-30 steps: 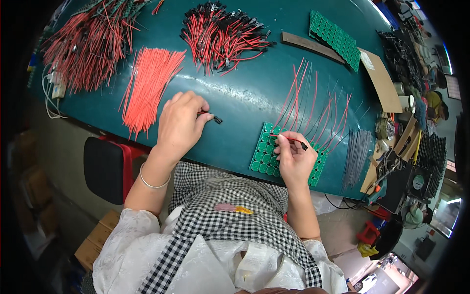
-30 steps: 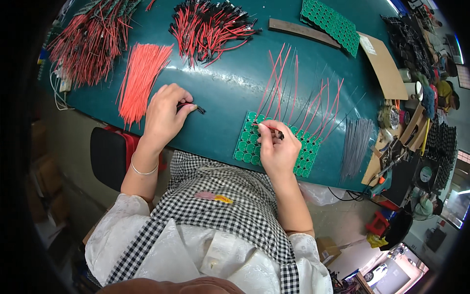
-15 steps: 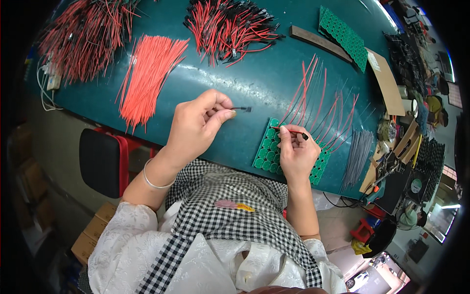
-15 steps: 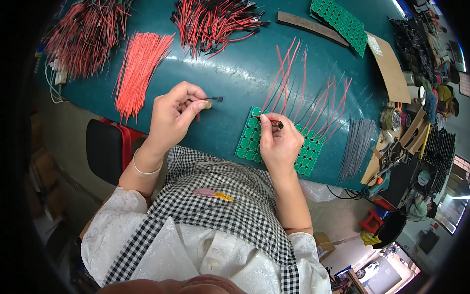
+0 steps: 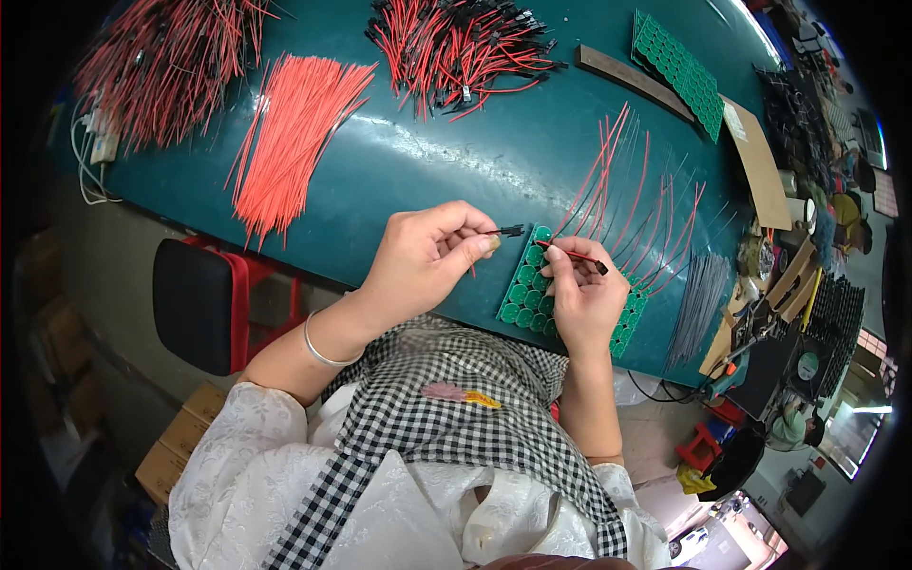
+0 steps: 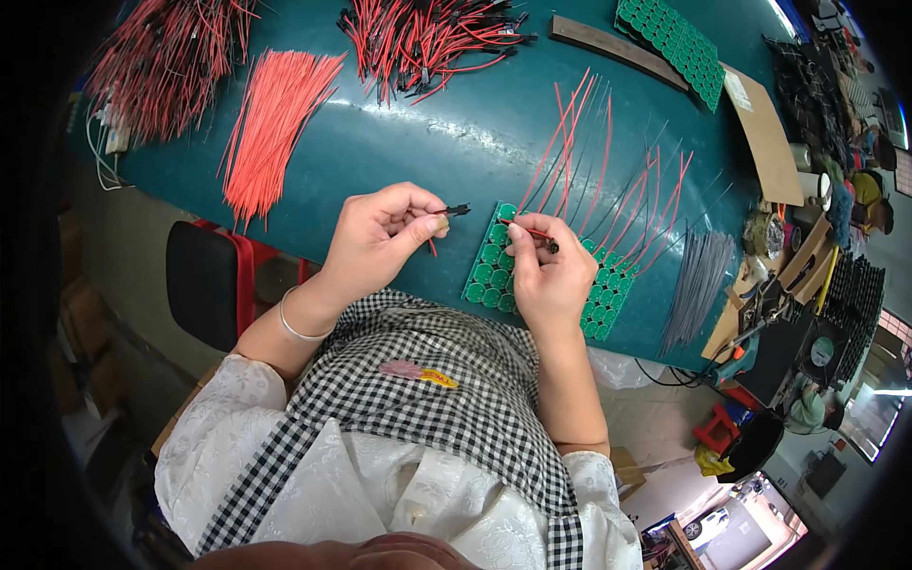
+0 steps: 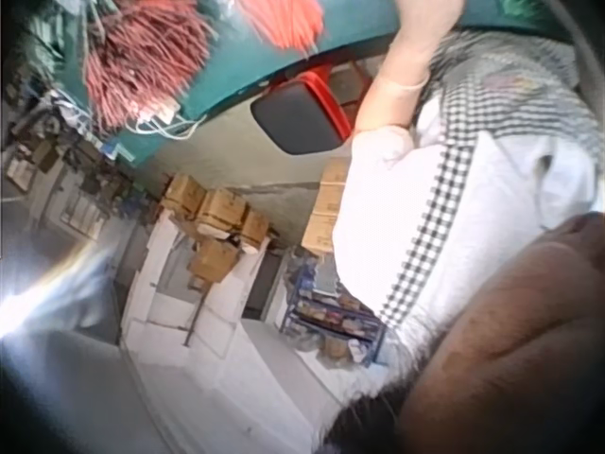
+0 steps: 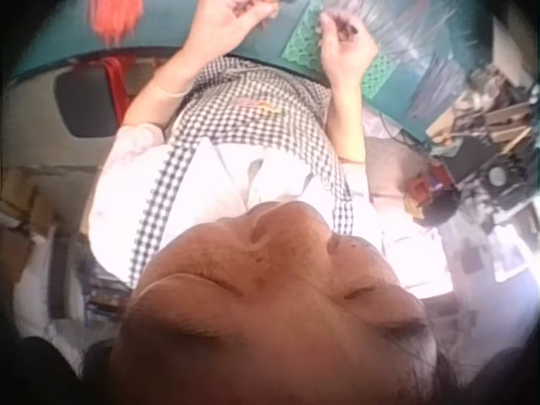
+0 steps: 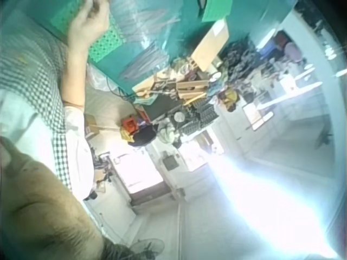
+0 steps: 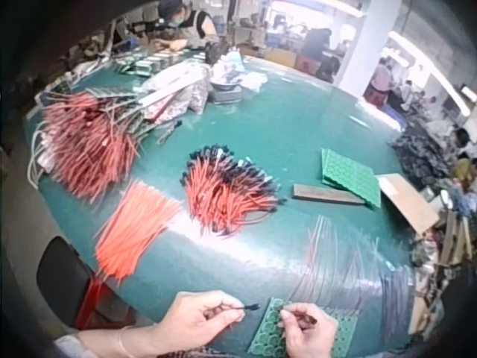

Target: Insert red and black electrical wires into a grid array of green electronic circuit boards.

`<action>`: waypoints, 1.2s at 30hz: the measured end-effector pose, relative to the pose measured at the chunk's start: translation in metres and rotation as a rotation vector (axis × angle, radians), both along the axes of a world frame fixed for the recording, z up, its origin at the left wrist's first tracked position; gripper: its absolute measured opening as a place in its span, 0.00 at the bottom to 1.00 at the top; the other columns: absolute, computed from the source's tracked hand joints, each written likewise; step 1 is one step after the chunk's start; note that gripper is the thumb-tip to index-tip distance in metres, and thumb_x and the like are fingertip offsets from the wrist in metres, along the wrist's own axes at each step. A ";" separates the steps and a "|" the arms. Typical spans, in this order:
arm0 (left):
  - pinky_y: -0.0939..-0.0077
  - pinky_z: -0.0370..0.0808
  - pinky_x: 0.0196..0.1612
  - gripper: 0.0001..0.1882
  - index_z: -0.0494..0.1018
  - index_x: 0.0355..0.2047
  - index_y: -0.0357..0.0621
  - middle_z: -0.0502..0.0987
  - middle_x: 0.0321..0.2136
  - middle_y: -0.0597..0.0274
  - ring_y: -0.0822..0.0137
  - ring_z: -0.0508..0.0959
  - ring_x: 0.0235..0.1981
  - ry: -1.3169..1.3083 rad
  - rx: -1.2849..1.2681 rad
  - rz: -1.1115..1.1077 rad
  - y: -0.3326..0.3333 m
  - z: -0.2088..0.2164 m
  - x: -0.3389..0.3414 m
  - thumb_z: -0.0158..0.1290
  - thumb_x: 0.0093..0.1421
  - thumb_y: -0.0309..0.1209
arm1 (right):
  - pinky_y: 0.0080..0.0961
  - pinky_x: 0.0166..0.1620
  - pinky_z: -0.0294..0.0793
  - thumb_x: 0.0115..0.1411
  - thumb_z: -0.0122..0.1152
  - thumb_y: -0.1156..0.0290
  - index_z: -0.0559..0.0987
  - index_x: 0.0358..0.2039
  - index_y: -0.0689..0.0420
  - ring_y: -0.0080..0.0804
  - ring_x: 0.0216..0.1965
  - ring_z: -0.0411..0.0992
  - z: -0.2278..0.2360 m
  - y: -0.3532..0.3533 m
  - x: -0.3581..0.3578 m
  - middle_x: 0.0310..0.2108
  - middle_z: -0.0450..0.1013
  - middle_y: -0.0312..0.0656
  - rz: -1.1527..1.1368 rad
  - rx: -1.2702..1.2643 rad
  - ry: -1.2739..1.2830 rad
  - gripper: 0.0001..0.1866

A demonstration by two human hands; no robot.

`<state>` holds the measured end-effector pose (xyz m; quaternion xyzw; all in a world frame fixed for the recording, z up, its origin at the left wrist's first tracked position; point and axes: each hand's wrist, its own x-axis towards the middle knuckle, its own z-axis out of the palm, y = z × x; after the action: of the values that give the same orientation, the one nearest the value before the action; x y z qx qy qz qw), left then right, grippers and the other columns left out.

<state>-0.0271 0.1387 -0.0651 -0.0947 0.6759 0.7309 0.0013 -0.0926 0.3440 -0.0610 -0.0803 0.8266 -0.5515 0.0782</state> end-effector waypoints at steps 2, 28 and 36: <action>0.80 0.80 0.38 0.05 0.76 0.39 0.31 0.82 0.32 0.59 0.74 0.82 0.34 -0.009 -0.024 0.007 0.000 -0.001 -0.001 0.55 0.65 0.21 | 0.16 0.29 0.78 0.60 0.65 0.82 0.82 0.36 0.66 0.21 0.26 0.79 0.005 0.002 -0.002 0.29 0.81 0.41 0.005 0.030 -0.070 0.03; 0.86 0.72 0.24 0.04 0.75 0.38 0.32 0.82 0.29 0.60 0.82 0.74 0.20 0.059 -0.011 0.057 0.001 -0.004 0.001 0.55 0.66 0.21 | 0.15 0.25 0.76 0.62 0.66 0.77 0.82 0.34 0.67 0.20 0.23 0.78 0.004 -0.009 -0.002 0.28 0.82 0.42 -0.098 0.028 -0.059 0.05; 0.87 0.69 0.20 0.03 0.75 0.37 0.33 0.83 0.28 0.59 0.83 0.72 0.18 0.080 -0.046 0.053 0.001 -0.007 0.002 0.55 0.66 0.21 | 0.16 0.26 0.78 0.61 0.67 0.78 0.82 0.33 0.68 0.19 0.23 0.78 0.003 -0.015 0.005 0.26 0.81 0.42 -0.119 0.116 0.096 0.05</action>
<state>-0.0256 0.1398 -0.0720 -0.0833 0.6894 0.7180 -0.0473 -0.0874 0.3292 -0.0580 -0.0524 0.8632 -0.5020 0.0101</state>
